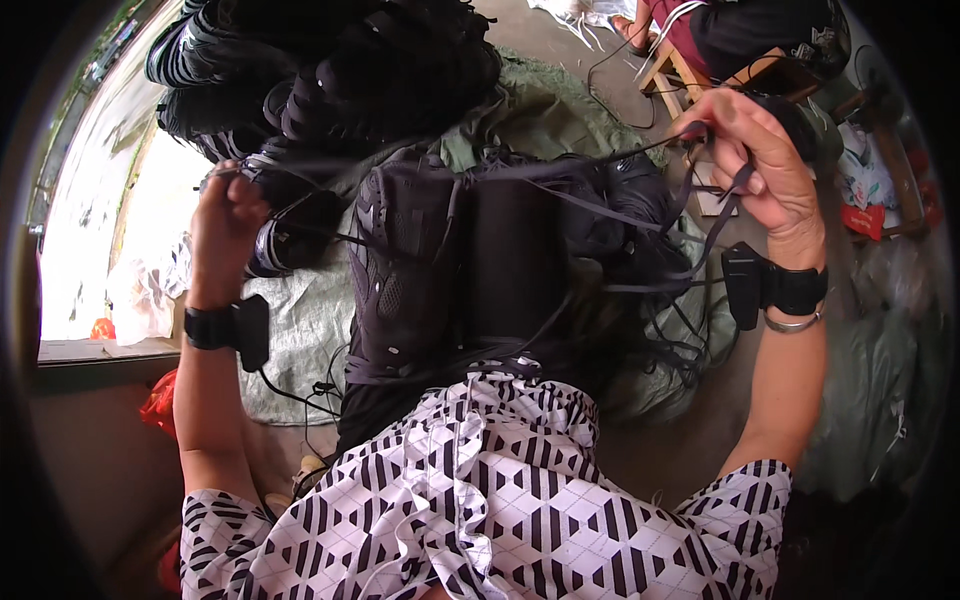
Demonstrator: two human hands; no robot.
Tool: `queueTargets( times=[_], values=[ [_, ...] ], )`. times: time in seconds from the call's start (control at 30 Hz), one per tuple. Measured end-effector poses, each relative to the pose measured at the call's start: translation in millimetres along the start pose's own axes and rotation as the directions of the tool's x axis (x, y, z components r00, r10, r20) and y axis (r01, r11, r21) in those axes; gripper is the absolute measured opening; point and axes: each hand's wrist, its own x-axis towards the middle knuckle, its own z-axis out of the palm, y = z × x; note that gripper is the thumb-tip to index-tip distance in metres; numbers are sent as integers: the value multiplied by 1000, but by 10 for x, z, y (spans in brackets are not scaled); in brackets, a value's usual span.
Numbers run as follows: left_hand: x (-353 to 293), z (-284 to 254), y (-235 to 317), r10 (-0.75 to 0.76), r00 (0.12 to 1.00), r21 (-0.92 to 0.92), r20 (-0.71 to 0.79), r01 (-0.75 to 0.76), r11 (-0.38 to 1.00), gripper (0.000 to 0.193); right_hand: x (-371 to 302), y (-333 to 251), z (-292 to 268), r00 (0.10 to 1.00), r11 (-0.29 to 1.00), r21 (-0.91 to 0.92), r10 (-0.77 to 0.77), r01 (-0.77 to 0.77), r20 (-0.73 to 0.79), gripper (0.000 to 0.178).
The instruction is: The person is lacing a black athletic shoe by hand. They thread the laces through the eyelets, pull them tight, and tie a knot. The task is performed on the person's lap in a workshop setting.
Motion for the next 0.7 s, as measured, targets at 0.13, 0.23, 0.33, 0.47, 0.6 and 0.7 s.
queueTargets(
  times=[0.13,0.23,0.33,0.47,0.6,0.7],
  values=[
    [300,-1498,652,-27,996,-25,-89,25,999,31,-278,935,-1235,890,823,568,273,-19,-366,18],
    [127,-2844,1479,-32,879,82,-476,80,993,38,-1030,1592,-2192,702,887,417,426,-200,-571,19],
    [-601,-3925,2318,440,470,622,-765,361,695,22,-2319,1937,-3192,499,960,275,260,-45,-827,25],
    [-1414,-4559,2944,551,388,666,-738,551,503,13,-3624,2240,-4159,-355,955,137,36,-265,-934,17],
    [-1185,-4246,2557,491,601,774,-631,449,446,12,-2837,2567,-3791,-45,883,211,212,-419,-976,15],
    [-569,-3208,1598,391,857,890,-335,153,429,17,-1298,2488,-2417,603,875,-14,321,-483,-730,11]
  ],
)
